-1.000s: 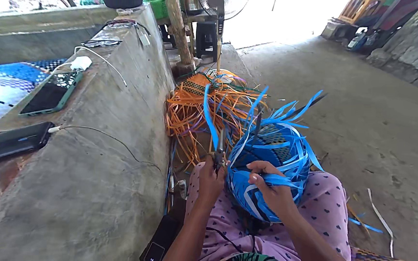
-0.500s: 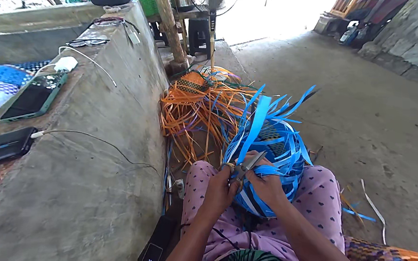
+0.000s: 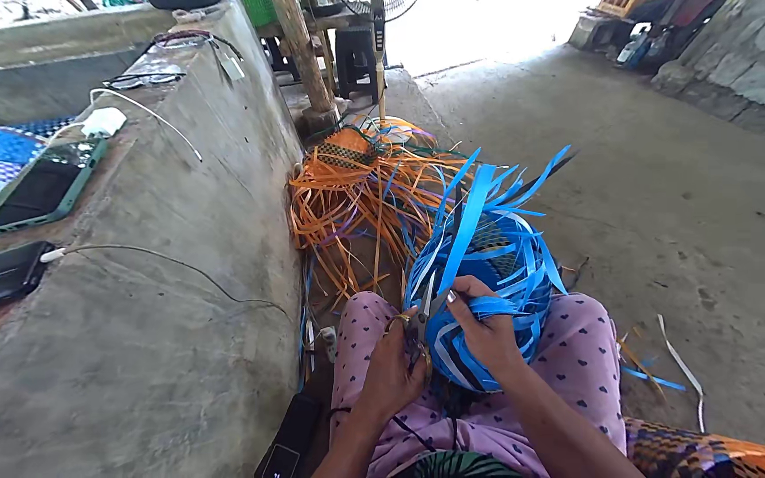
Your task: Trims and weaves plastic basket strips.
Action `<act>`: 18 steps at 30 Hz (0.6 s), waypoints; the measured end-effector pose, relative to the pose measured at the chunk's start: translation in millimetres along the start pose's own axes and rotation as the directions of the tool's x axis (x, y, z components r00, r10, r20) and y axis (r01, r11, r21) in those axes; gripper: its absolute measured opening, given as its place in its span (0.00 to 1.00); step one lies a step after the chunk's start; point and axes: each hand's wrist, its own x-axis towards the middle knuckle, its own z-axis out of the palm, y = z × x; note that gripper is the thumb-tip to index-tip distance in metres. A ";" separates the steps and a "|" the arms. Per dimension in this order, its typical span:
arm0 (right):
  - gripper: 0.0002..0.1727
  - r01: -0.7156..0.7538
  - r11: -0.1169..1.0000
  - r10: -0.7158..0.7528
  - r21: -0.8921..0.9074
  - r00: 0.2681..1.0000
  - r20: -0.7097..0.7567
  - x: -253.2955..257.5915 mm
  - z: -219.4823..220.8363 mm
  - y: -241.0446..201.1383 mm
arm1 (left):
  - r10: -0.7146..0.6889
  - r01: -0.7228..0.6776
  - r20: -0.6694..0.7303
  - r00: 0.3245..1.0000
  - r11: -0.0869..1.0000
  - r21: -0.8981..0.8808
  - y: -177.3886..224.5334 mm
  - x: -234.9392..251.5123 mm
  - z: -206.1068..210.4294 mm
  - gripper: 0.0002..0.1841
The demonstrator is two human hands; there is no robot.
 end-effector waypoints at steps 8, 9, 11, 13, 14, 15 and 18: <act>0.08 0.055 0.998 -0.055 0.005 0.998 0.037 0.2 -2.5 3.2 | -0.036 0.037 0.069 0.997 0.999 -0.009 3.8 3.7 -1.1 0.30; 0.08 0.053 0.999 -0.053 0.002 0.998 0.034 0.2 -2.3 3.0 | -0.060 0.061 0.085 0.995 0.998 -0.012 4.6 3.7 -1.8 0.28; 0.08 0.046 0.999 -0.046 -0.006 0.999 0.028 0.2 -1.6 2.5 | -0.082 0.084 0.092 0.992 0.996 -0.013 4.5 3.0 -1.3 0.24; 0.08 0.040 0.999 -0.040 -0.005 0.999 0.020 0.4 -1.3 2.4 | -0.089 0.091 0.090 0.992 0.996 -0.021 5.0 2.8 -0.9 0.23; 0.08 0.040 0.999 -0.040 -0.008 0.999 0.019 0.5 -1.4 2.4 | -0.094 0.097 0.096 0.991 0.995 -0.027 4.9 3.1 -1.3 0.23; 0.08 0.041 0.999 -0.041 -0.011 0.999 0.021 0.5 -1.6 2.7 | -0.089 0.093 0.095 0.991 0.995 -0.031 4.3 3.6 -1.5 0.23; 0.09 0.049 0.997 -0.045 -0.061 0.997 0.066 -2.3 -0.7 5.5 | -0.022 0.025 0.043 0.999 0.998 -0.059 5.5 6.2 -3.5 0.30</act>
